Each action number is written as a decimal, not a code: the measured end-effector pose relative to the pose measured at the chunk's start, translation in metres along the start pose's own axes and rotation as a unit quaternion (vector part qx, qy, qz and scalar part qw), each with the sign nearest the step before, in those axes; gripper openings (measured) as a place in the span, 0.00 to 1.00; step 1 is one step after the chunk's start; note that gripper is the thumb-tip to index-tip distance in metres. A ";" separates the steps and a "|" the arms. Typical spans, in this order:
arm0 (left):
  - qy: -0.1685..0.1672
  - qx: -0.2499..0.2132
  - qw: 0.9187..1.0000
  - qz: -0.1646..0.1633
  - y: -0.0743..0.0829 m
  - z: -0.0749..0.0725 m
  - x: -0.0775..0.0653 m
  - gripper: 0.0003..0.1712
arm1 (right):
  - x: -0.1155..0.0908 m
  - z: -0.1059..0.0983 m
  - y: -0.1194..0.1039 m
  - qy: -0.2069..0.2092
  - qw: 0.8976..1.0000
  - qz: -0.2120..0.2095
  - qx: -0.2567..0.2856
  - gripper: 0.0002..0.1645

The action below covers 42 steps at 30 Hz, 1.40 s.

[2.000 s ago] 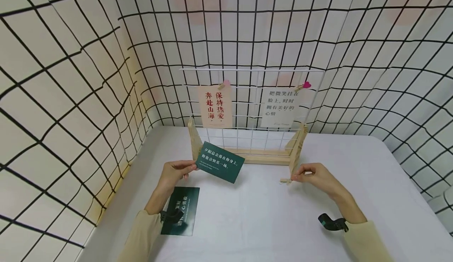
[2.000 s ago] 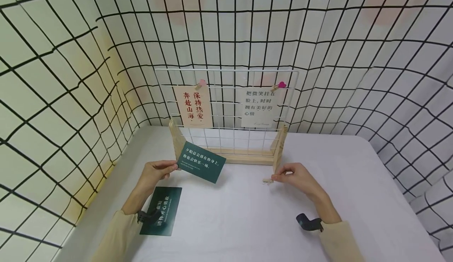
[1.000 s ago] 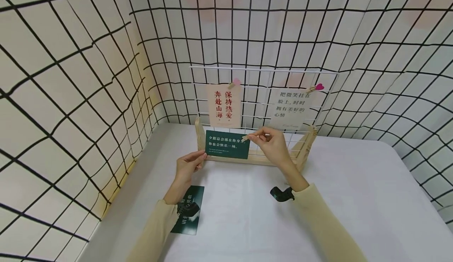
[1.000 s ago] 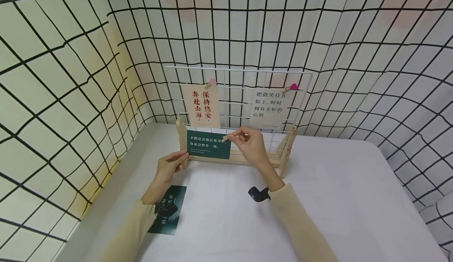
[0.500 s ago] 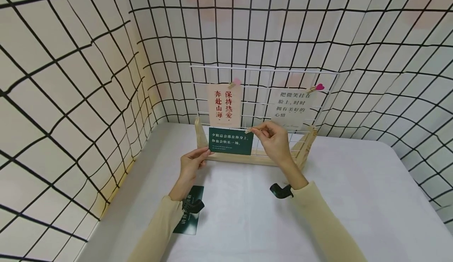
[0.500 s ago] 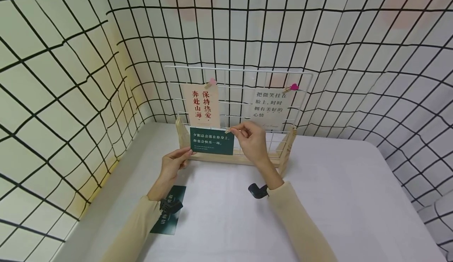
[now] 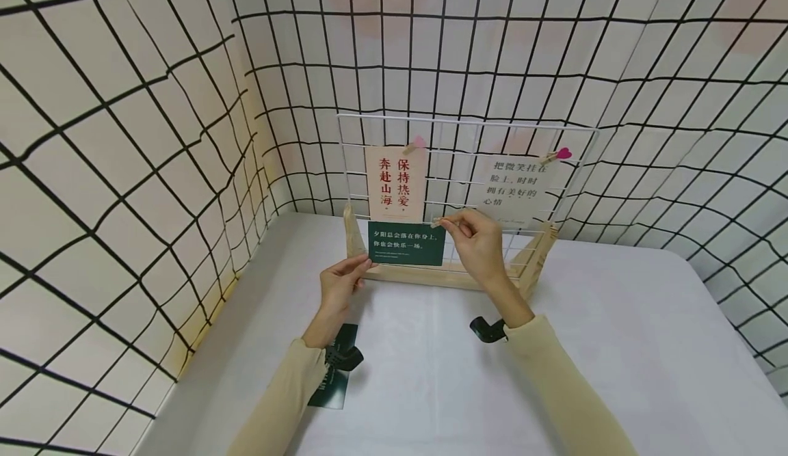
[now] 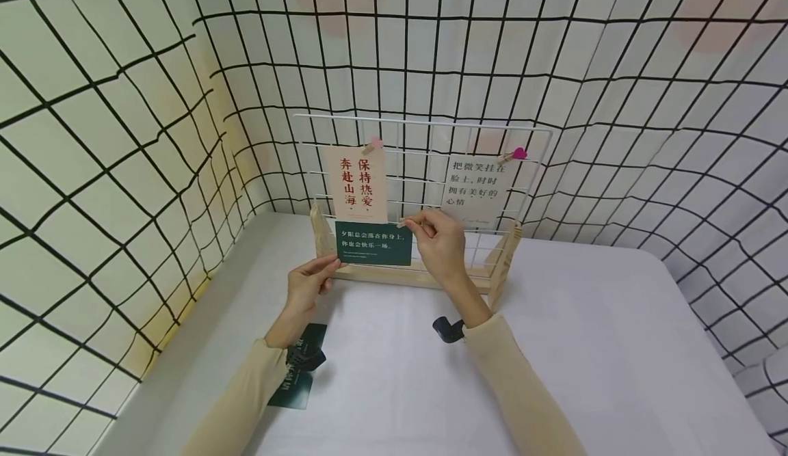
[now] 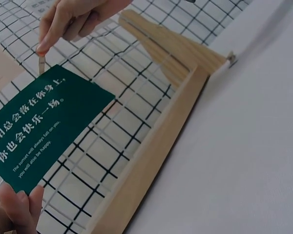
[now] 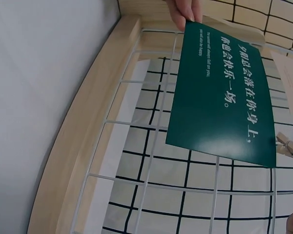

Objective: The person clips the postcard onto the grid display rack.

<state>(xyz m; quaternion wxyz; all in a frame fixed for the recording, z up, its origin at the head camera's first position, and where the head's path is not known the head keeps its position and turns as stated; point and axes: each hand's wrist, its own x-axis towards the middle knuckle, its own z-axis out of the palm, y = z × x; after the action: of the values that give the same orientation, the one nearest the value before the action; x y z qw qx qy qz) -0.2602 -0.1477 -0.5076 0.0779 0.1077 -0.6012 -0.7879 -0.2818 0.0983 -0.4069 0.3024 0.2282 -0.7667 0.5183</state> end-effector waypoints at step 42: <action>0.049 -0.023 0.998 0.019 -0.001 0.019 -0.007 0.16 | 0.003 0.002 0.018 -0.026 0.997 0.046 -0.053 0.07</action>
<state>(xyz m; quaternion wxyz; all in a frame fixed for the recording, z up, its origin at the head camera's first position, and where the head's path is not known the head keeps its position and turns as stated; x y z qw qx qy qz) -0.2583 -0.1284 -0.5035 0.1244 0.1328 -0.5801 -0.7939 -0.2963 0.1032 -0.4172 0.2699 0.1902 -0.8106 0.4836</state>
